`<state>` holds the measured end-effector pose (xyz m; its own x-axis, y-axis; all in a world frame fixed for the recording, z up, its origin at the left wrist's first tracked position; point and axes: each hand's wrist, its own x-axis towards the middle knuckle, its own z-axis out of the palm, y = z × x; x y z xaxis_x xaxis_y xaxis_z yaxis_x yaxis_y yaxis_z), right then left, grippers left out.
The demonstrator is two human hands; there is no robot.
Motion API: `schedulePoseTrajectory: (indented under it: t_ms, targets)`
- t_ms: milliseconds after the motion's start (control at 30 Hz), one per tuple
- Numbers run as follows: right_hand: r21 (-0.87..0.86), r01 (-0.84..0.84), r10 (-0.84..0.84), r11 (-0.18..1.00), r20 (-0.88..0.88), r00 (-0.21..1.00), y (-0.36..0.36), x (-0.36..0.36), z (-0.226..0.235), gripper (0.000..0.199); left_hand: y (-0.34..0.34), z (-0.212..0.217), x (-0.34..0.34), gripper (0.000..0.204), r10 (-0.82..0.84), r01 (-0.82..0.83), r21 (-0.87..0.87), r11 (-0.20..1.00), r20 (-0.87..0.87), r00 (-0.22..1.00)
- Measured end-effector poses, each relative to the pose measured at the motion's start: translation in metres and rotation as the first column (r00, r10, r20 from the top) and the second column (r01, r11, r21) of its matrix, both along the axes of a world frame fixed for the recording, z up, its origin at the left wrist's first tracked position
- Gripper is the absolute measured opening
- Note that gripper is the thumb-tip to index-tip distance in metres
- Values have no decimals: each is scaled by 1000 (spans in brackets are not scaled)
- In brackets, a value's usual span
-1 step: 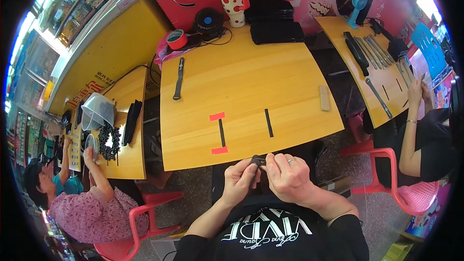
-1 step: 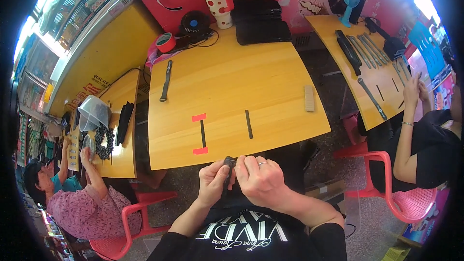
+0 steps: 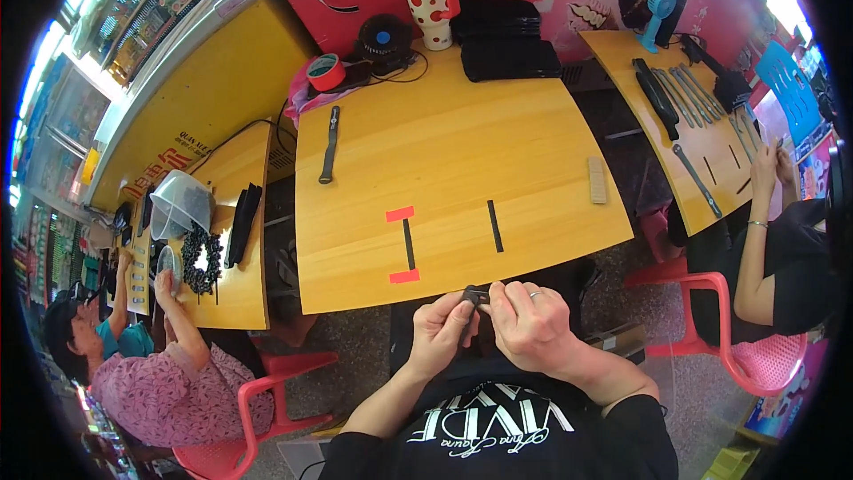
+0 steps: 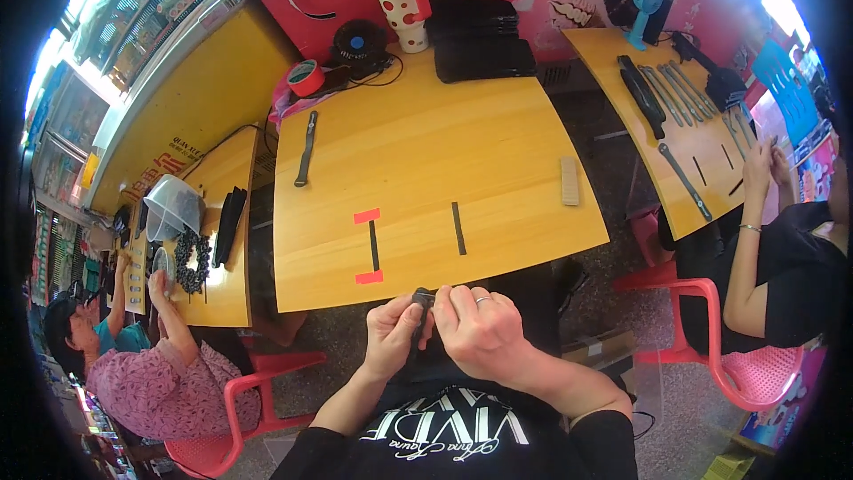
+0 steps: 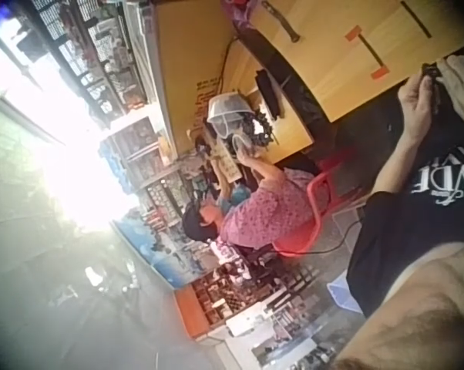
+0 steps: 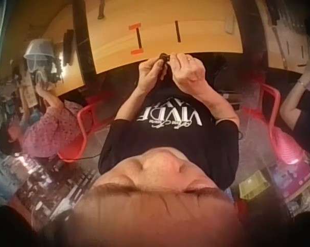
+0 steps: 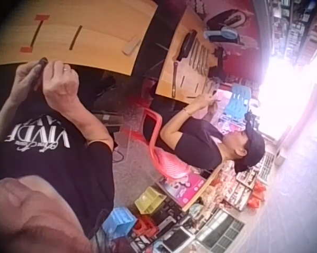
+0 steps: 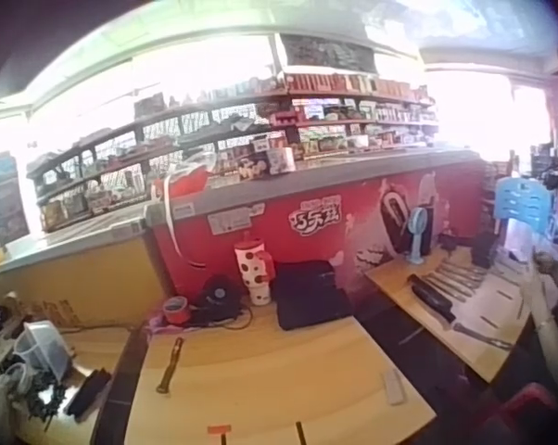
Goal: The person is assembling black nylon webbing straps by manually threading and attaching plastic buckles.
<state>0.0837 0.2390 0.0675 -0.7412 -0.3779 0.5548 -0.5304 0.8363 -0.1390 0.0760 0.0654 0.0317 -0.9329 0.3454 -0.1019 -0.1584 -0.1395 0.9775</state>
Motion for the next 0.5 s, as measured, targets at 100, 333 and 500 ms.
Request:
schedulePoseTrajectory:
  t_ms: [100,333,500]
  targets:
    - [-47,-41,40,998,-31,999,4,-6,-5,28,-6,-3,-2,26,-33,28,-116,993,-42,999]
    - [-75,-152,155,985,31,987,7,-13,-3,28,0,1,-1,19,67,-83,-197,977,-89,994]
    - [147,-13,59,989,-318,946,-4,-4,-7,22,8,6,1,18,115,-127,-173,977,-80,990]
